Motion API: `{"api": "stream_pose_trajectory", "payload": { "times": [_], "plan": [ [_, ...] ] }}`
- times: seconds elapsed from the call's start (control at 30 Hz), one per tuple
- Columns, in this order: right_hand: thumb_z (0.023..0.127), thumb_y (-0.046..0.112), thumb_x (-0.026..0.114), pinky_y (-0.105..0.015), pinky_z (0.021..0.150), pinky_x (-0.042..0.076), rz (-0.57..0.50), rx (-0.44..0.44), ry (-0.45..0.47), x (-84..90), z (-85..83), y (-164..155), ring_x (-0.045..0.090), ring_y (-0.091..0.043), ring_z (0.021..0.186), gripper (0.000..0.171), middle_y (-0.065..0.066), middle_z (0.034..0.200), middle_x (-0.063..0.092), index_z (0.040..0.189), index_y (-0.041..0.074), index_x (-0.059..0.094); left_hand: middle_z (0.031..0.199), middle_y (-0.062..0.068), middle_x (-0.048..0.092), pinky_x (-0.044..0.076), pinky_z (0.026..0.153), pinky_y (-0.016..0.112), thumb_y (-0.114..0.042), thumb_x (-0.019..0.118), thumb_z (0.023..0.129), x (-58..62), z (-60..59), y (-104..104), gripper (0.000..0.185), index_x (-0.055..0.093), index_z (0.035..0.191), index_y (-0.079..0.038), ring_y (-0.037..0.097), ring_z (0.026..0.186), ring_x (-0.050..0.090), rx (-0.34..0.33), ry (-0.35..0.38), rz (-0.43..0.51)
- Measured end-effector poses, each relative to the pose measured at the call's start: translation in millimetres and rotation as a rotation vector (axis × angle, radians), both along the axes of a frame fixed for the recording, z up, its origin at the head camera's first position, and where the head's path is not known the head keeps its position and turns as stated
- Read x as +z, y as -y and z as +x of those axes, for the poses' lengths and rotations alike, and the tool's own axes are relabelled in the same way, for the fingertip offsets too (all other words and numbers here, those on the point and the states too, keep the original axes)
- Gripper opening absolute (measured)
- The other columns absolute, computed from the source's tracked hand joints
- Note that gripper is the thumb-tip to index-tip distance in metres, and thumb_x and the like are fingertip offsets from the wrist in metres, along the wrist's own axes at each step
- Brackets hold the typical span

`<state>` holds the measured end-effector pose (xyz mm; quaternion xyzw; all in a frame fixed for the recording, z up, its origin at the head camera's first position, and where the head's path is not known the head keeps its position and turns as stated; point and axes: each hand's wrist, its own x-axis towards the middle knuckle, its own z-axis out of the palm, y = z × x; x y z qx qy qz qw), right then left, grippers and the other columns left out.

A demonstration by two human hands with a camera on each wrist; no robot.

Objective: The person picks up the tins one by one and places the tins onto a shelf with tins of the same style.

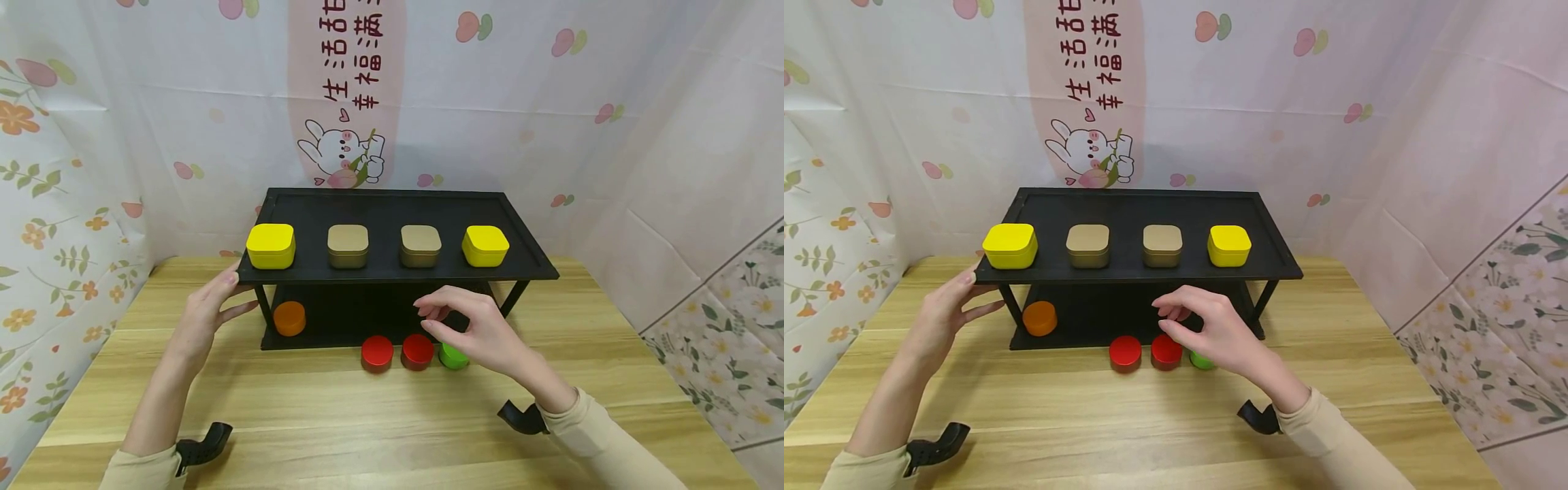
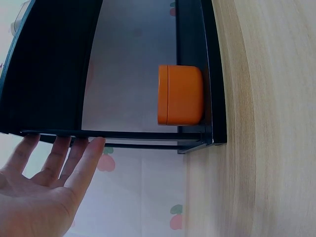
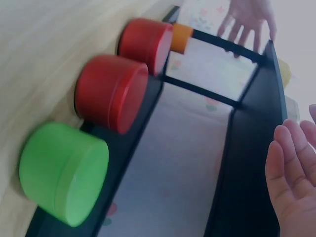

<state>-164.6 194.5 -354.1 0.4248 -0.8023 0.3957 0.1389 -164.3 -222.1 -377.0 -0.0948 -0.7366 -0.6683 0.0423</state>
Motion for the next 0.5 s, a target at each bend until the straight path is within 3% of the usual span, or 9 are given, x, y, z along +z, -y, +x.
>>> {"api": "stream_pose_trajectory", "payload": {
  "times": [0.27, 0.5],
  "plan": [
    [0.092, 0.005, 0.076, -0.028, 0.077, 0.062, 0.032, 0.019, 0.029, -12.1, 1.0, 15.6, 0.067, -0.006, 0.091, 0.031, 0.004, 0.107, 0.073, 0.120, 0.017, 0.071, 0.150, -0.010, 0.051, 0.061, 0.091, 0.018, -0.039, 0.044, 0.111, 0.3, -0.4, -0.1, 0.052, 0.047, 0.156, -0.013, 0.003, 0.119, 0.061, 0.004, 0.008, 0.009],
    [0.092, 0.005, 0.075, -0.025, 0.078, 0.062, 0.059, 0.021, 0.039, -19.7, 0.1, 28.8, 0.066, -0.005, 0.091, 0.030, 0.004, 0.107, 0.073, 0.119, 0.017, 0.071, 0.151, -0.008, 0.049, 0.061, 0.091, 0.017, -0.040, 0.043, 0.111, 0.3, -0.7, 0.3, 0.053, 0.046, 0.156, -0.013, 0.004, 0.120, 0.060, 0.009, 0.012, -0.006]
  ]
}}
